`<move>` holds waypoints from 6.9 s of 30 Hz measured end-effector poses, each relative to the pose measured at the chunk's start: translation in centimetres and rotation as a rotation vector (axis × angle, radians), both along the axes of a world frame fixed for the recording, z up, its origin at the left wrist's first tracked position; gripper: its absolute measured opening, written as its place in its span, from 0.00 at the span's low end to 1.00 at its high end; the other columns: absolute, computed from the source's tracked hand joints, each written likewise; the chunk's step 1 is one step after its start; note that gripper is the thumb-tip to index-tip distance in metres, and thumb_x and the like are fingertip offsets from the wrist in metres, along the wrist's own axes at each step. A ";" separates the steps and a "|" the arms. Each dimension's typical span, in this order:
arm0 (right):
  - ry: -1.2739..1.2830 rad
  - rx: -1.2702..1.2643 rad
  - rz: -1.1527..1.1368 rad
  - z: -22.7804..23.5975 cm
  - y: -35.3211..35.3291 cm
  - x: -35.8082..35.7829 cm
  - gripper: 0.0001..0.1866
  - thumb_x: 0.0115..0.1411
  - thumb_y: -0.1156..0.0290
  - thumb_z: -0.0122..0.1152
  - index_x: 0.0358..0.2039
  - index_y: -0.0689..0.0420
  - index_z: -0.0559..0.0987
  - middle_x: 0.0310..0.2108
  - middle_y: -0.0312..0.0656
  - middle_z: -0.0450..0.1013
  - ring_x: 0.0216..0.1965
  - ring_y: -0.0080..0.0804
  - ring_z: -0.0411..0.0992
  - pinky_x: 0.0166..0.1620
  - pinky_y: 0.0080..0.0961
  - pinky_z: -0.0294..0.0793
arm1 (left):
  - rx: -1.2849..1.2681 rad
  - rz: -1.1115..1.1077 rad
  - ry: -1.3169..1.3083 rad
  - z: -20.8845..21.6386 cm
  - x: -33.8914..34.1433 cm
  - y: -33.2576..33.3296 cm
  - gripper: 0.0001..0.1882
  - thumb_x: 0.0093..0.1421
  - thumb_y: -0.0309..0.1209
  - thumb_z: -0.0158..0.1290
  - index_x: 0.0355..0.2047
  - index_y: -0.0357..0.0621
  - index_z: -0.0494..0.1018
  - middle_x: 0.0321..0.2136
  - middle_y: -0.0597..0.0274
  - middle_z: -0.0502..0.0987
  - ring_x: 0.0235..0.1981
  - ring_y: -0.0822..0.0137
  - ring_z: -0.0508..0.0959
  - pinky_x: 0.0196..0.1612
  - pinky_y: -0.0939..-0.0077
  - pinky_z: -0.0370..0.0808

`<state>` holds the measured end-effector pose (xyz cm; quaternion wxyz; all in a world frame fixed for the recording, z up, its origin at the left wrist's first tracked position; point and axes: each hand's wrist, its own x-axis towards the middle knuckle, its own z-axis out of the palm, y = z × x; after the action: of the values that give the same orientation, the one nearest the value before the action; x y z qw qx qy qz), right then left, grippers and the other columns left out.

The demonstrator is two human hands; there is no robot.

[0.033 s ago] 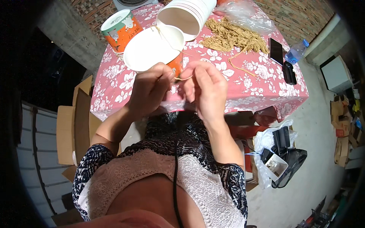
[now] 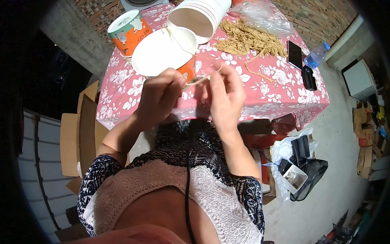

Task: Threading a thin string through pre-punched holes in decorative paper cups.

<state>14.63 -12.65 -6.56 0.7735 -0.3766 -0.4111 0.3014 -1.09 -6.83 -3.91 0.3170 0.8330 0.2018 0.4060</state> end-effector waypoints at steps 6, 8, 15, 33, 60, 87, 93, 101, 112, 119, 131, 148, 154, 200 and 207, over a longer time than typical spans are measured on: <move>-0.612 0.080 -0.086 -0.3 -2.3 -1.3 0.17 0.60 0.82 0.54 0.51 0.66 0.73 0.40 0.48 0.76 0.28 0.29 0.75 0.34 0.22 0.74 | 0.159 -0.010 -0.028 -0.2 -0.9 -1.1 0.02 0.63 0.23 0.50 0.35 0.37 0.68 0.24 0.52 0.73 0.24 0.54 0.77 0.28 0.64 0.72; -0.610 0.042 0.002 -0.1 -2.3 -1.8 0.12 0.60 0.81 0.57 0.45 0.65 0.76 0.32 0.45 0.76 0.27 0.29 0.75 0.33 0.22 0.74 | 0.198 0.041 0.023 0.2 -1.2 -1.4 0.03 0.63 0.22 0.51 0.36 0.38 0.68 0.25 0.52 0.74 0.24 0.54 0.78 0.28 0.64 0.72; -0.646 0.055 -0.011 -0.7 -1.7 -2.1 0.02 0.57 0.82 0.61 0.32 0.63 0.79 0.22 0.38 0.70 0.19 0.21 0.64 0.24 0.19 0.65 | -0.024 0.071 0.112 0.3 -3.5 -1.9 0.03 0.63 0.22 0.51 0.37 0.40 0.69 0.24 0.55 0.75 0.24 0.57 0.79 0.26 0.67 0.72; -0.612 0.019 -0.297 -1.5 0.7 -3.2 0.06 0.52 0.84 0.62 0.25 0.62 0.74 0.20 0.40 0.69 0.18 0.25 0.65 0.23 0.22 0.66 | 0.583 0.319 0.189 -0.4 -5.0 3.4 0.09 0.52 0.25 0.59 0.33 0.43 0.72 0.32 0.56 0.78 0.49 0.44 0.74 0.61 0.42 0.58; -0.645 0.028 -0.356 -1.5 2.4 -3.4 0.10 0.52 0.83 0.63 0.22 0.61 0.69 0.18 0.41 0.65 0.17 0.32 0.65 0.23 0.26 0.67 | -0.072 0.055 0.370 5.4 -4.3 5.1 0.16 0.65 0.31 0.46 0.48 0.34 0.73 0.45 0.55 0.77 0.50 0.64 0.75 0.56 0.73 0.67; -0.853 -0.063 -0.265 -0.3 0.7 -1.2 0.05 0.55 0.80 0.63 0.33 0.60 0.78 0.28 0.47 0.72 0.26 0.45 0.75 0.29 0.35 0.74 | -0.509 -0.176 0.152 5.7 -1.8 5.6 0.11 0.55 0.28 0.52 0.19 0.41 0.65 0.27 0.63 0.75 0.21 0.84 0.63 0.23 0.86 0.57; -0.836 0.071 -0.281 0.7 0.5 -0.8 0.08 0.56 0.83 0.60 0.37 0.61 0.78 0.29 0.46 0.72 0.27 0.42 0.75 0.30 0.33 0.74 | -0.690 -0.213 0.088 5.6 -1.1 5.5 0.07 0.57 0.26 0.54 0.23 0.39 0.71 0.23 0.64 0.77 0.17 0.83 0.65 0.19 0.86 0.60; -0.831 0.242 -0.277 3.3 1.6 0.7 0.12 0.58 0.86 0.55 0.42 0.63 0.77 0.29 0.46 0.71 0.28 0.35 0.73 0.33 0.28 0.72 | -0.739 -0.243 0.177 5.7 -0.7 6.0 0.08 0.57 0.27 0.61 0.30 0.34 0.75 0.20 0.64 0.76 0.16 0.80 0.69 0.18 0.86 0.63; -0.775 0.344 -0.143 3.8 3.6 0.3 0.11 0.54 0.86 0.60 0.38 0.62 0.78 0.31 0.45 0.75 0.32 0.37 0.75 0.35 0.28 0.74 | -0.783 -0.306 0.134 5.2 -0.4 6.3 0.07 0.55 0.21 0.57 0.34 0.30 0.74 0.22 0.61 0.75 0.18 0.77 0.72 0.19 0.83 0.68; -0.739 0.368 -0.142 3.1 5.4 0.7 0.11 0.52 0.86 0.61 0.36 0.62 0.79 0.31 0.43 0.76 0.34 0.38 0.75 0.37 0.29 0.74 | -0.820 -0.346 0.137 5.3 -0.5 6.6 0.08 0.54 0.21 0.57 0.34 0.30 0.75 0.24 0.59 0.78 0.19 0.76 0.74 0.21 0.83 0.71; -0.712 0.305 -0.261 2.6 5.0 0.6 0.11 0.51 0.83 0.62 0.36 0.61 0.79 0.41 0.46 0.72 0.42 0.38 0.69 0.42 0.30 0.71 | -0.833 -0.336 0.127 5.0 -0.1 6.7 0.06 0.56 0.25 0.60 0.29 0.34 0.75 0.23 0.58 0.78 0.22 0.73 0.76 0.27 0.81 0.74; -0.834 0.191 -0.334 1.2 2.5 -0.3 0.04 0.52 0.81 0.61 0.29 0.65 0.75 0.43 0.52 0.69 0.43 0.44 0.65 0.46 0.36 0.67 | -0.777 -0.354 0.166 5.2 0.1 6.5 0.06 0.58 0.23 0.59 0.29 0.35 0.73 0.23 0.61 0.76 0.23 0.76 0.73 0.30 0.82 0.74; -0.767 0.208 -0.334 0.8 2.9 -0.5 0.03 0.53 0.83 0.59 0.29 0.65 0.73 0.42 0.52 0.69 0.43 0.45 0.67 0.46 0.36 0.69 | -0.810 -0.382 0.162 5.5 0.1 6.1 0.07 0.57 0.23 0.59 0.27 0.35 0.72 0.24 0.57 0.78 0.23 0.75 0.74 0.30 0.82 0.72; -0.764 0.033 -0.045 1.2 2.5 1.0 0.04 0.55 0.77 0.61 0.32 0.61 0.79 0.38 0.43 0.70 0.45 0.41 0.62 0.52 0.33 0.60 | 0.382 -0.153 0.048 3.7 0.5 2.7 0.10 0.49 0.12 0.51 0.26 0.37 0.64 0.25 0.56 0.69 0.27 0.61 0.72 0.31 0.73 0.70; -0.726 0.154 -0.278 0.8 2.4 0.4 0.03 0.54 0.79 0.60 0.30 0.63 0.76 0.43 0.50 0.70 0.47 0.43 0.63 0.51 0.35 0.64 | 0.268 -0.169 0.094 3.7 0.4 3.5 0.07 0.49 0.15 0.49 0.28 0.37 0.65 0.25 0.55 0.67 0.26 0.56 0.70 0.30 0.67 0.70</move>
<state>14.99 -10.22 -5.79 0.6374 -0.4515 -0.6244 0.0096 -0.69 -3.35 -0.24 0.2262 0.8999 0.0899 0.3617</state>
